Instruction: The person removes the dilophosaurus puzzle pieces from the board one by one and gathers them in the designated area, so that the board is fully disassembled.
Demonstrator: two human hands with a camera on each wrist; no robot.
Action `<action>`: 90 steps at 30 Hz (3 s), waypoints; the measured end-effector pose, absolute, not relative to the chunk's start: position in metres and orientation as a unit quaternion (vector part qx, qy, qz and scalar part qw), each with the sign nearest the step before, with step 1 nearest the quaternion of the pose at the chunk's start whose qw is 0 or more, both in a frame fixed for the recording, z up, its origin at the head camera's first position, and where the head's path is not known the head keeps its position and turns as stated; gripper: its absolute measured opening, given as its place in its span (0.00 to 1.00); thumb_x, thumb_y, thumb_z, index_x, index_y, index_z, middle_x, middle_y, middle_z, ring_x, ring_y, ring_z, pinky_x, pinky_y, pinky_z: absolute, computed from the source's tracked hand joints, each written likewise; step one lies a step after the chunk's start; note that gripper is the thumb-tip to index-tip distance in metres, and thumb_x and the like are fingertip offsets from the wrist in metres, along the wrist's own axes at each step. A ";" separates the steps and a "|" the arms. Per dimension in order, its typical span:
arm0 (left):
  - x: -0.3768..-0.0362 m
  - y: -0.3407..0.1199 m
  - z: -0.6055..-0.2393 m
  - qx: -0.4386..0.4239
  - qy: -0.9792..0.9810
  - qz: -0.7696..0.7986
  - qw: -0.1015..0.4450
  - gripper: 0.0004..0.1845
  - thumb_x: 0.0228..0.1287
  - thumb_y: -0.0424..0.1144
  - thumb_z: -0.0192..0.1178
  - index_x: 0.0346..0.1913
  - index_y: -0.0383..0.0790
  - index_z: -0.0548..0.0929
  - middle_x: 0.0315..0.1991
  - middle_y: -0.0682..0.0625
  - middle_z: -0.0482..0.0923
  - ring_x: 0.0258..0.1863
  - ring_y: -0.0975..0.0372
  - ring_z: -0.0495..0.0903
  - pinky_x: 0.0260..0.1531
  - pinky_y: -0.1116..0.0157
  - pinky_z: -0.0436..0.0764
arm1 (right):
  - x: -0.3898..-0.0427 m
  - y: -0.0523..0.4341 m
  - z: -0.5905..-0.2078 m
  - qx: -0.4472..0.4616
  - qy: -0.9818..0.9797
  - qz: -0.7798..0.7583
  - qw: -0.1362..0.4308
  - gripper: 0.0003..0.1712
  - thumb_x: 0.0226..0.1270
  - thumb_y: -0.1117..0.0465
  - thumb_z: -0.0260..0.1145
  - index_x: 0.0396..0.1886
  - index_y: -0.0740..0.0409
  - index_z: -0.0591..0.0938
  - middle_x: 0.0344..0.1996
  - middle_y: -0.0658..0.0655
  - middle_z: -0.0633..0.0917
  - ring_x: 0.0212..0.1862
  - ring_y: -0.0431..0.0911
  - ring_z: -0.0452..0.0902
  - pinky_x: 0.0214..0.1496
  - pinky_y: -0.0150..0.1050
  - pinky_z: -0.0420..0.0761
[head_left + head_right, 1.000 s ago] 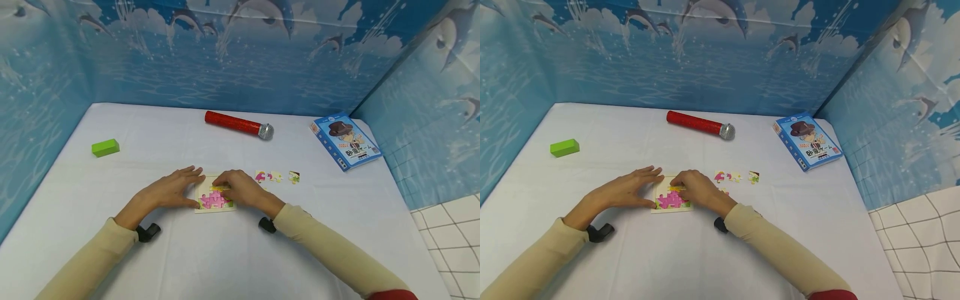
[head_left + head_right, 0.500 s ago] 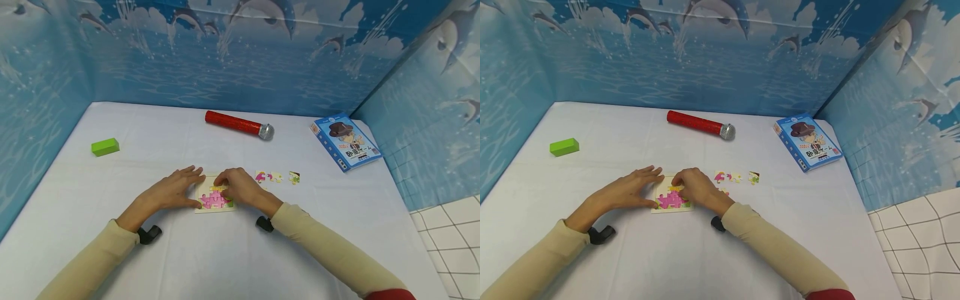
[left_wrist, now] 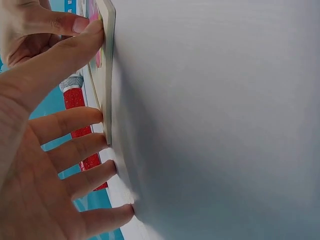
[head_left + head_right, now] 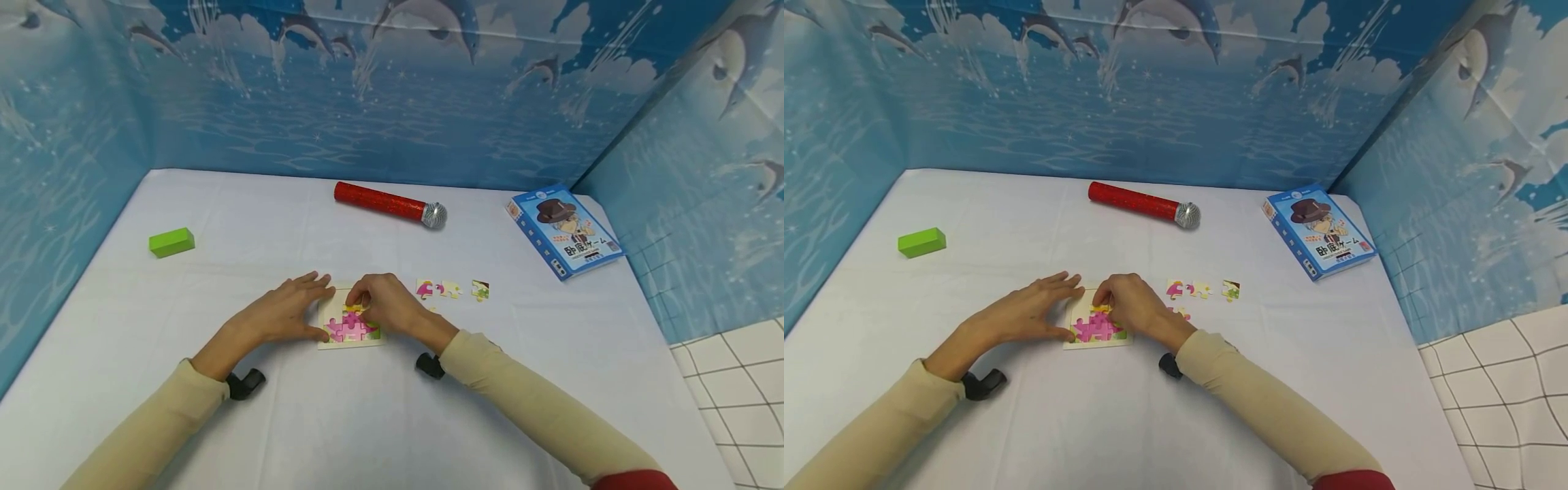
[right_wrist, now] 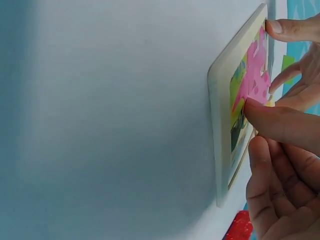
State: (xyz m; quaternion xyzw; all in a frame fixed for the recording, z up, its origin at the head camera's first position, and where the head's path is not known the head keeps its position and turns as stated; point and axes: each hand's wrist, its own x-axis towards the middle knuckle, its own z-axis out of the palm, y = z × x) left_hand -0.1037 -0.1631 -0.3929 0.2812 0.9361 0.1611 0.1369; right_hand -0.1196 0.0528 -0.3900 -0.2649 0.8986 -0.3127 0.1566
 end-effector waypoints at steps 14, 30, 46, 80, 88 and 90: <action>-0.104 -0.161 -0.392 0.285 0.937 0.149 0.138 0.43 0.40 0.58 0.69 0.61 0.42 0.71 0.66 0.45 0.60 0.68 0.50 0.54 0.60 0.43 0.59 | -0.124 0.062 -0.390 -0.274 0.878 -0.363 0.148 0.06 0.55 0.63 0.66 0.34 0.50 0.84 0.31 0.44 0.83 0.32 0.35 0.75 0.37 0.28 0.76; -0.103 -0.161 -0.391 0.272 0.938 0.156 0.147 0.44 0.40 0.55 0.70 0.62 0.41 0.69 0.67 0.46 0.59 0.68 0.51 0.52 0.62 0.44 0.56 | -0.123 0.148 -0.383 -0.144 0.884 -0.421 0.143 0.05 0.54 0.60 0.67 0.31 0.46 0.85 0.30 0.44 0.84 0.31 0.42 0.78 0.35 0.37 0.78; -0.104 -0.160 -0.391 0.275 0.938 0.151 0.147 0.44 0.40 0.56 0.70 0.62 0.41 0.69 0.67 0.45 0.59 0.68 0.51 0.53 0.61 0.44 0.59 | -0.109 0.209 -0.389 -0.035 0.910 -0.385 0.148 0.05 0.54 0.58 0.66 0.32 0.49 0.85 0.29 0.50 0.84 0.32 0.47 0.73 0.33 0.37 0.76; -0.101 -0.159 -0.394 0.270 0.940 0.152 0.146 0.44 0.40 0.57 0.69 0.62 0.43 0.69 0.67 0.46 0.59 0.69 0.51 0.52 0.61 0.44 0.58 | -0.112 0.158 -0.393 -0.123 0.926 -0.344 0.099 0.11 0.54 0.65 0.63 0.38 0.52 0.84 0.31 0.49 0.82 0.26 0.43 0.73 0.21 0.34 0.74; -0.101 -0.159 -0.394 0.269 0.939 0.159 0.146 0.44 0.39 0.56 0.70 0.62 0.42 0.69 0.67 0.46 0.59 0.69 0.51 0.52 0.61 0.44 0.59 | -0.114 0.119 -0.395 -0.196 0.909 -0.349 0.111 0.16 0.53 0.69 0.61 0.41 0.53 0.84 0.32 0.50 0.83 0.28 0.39 0.73 0.28 0.32 0.75; -0.101 -0.159 -0.394 0.274 0.938 0.158 0.145 0.44 0.39 0.57 0.70 0.62 0.42 0.69 0.67 0.45 0.59 0.68 0.51 0.52 0.60 0.44 0.59 | -0.114 0.112 -0.396 -0.206 0.909 -0.346 0.111 0.16 0.52 0.69 0.60 0.40 0.52 0.84 0.32 0.49 0.84 0.28 0.39 0.73 0.34 0.32 0.74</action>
